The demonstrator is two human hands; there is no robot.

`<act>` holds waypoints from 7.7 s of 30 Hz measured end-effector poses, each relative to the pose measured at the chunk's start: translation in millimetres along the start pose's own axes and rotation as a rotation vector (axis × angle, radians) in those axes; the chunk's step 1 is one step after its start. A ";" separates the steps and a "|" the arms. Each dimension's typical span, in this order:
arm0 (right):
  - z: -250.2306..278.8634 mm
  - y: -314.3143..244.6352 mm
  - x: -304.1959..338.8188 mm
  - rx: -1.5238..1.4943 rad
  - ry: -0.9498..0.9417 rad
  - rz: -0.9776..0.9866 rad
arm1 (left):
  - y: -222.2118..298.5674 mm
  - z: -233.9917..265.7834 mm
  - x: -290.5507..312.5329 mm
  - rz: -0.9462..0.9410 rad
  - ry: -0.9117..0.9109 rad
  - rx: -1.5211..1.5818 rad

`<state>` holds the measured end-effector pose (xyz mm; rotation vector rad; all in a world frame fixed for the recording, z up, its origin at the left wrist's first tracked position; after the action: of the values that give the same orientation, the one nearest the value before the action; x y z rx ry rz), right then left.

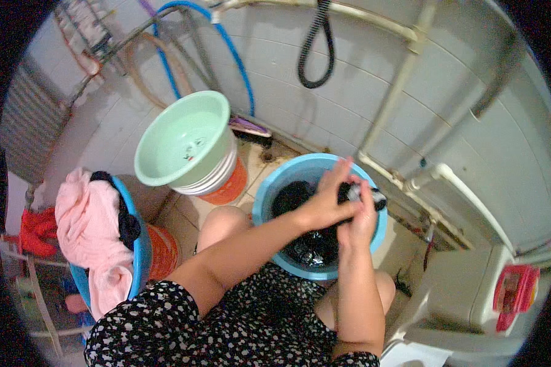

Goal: The person sits on a toilet in a bathroom and hand-washes a dark garment in a blue basin. They pour water from a green basin into the toilet, refill the green basin using a shower hose, and then return to washing the garment. The person applies liquid detergent from a yellow bottle to the garment and continues scrubbing and rinsing it by hand.

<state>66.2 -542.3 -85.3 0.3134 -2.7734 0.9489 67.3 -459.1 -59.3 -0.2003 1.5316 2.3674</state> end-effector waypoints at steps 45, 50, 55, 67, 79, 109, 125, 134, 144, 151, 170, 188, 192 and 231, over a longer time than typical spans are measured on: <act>-2.9 -0.2 -6.2 1.075 0.113 0.235 | -37.6 -32.3 38.8 0.693 0.247 1.020; 9.9 -30.2 -20.0 0.467 0.133 0.135 | 2.2 -15.3 23.2 0.535 0.038 1.475; -35.9 -14.7 26.9 0.635 -0.210 0.247 | -12.5 1.3 10.0 0.483 0.110 1.412; -47.5 -1.7 26.1 1.317 -0.139 0.641 | -36.2 -12.3 21.7 0.465 0.097 1.350; -28.1 14.6 7.1 1.243 -0.173 0.651 | -28.1 -11.5 23.8 0.593 0.161 1.208; 21.4 -93.2 -5.4 1.011 0.206 0.241 | -5.0 53.7 -1.9 0.285 0.152 1.404; 16.3 -114.7 13.7 0.324 0.081 0.168 | 30.1 59.9 5.1 -0.145 -0.068 -0.050; 10.1 -116.5 15.5 0.262 -0.032 0.193 | 41.9 47.8 8.4 -0.358 -0.063 -0.259; 2.6 -113.7 19.6 0.266 -0.133 0.208 | 41.6 46.5 11.0 -0.311 -0.057 -0.345; -4.7 -109.6 24.5 0.266 -0.174 0.198 | 34.6 54.7 6.3 -0.313 0.078 -0.193; -13.4 -44.8 22.6 1.565 -0.391 0.011 | -22.6 153.6 -12.3 0.130 0.656 1.207; 13.2 -44.6 8.9 0.503 -0.141 -0.177 | 1.1 135.0 -12.6 0.214 0.353 0.874; 2.6 -43.8 9.1 0.543 -0.192 -0.135 | 26.7 85.9 -10.8 0.187 -0.112 0.599; -23.7 -62.8 27.5 0.939 -0.191 0.193 | 4.4 21.8 12.1 0.633 -0.313 0.787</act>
<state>58.8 -579.8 -23.6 0.2635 -2.3185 2.3301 55.6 -438.8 -49.9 0.8962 2.4327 1.8035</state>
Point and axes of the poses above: each hand's wrist, its own x-axis away from the middle knuckle, its own z-axis out of the back of the hand, y = z × x, the point moved 7 cm from there along -x, towards the middle knuckle, and after that the axes turned 1 degree about y, right-handed, at the moved point
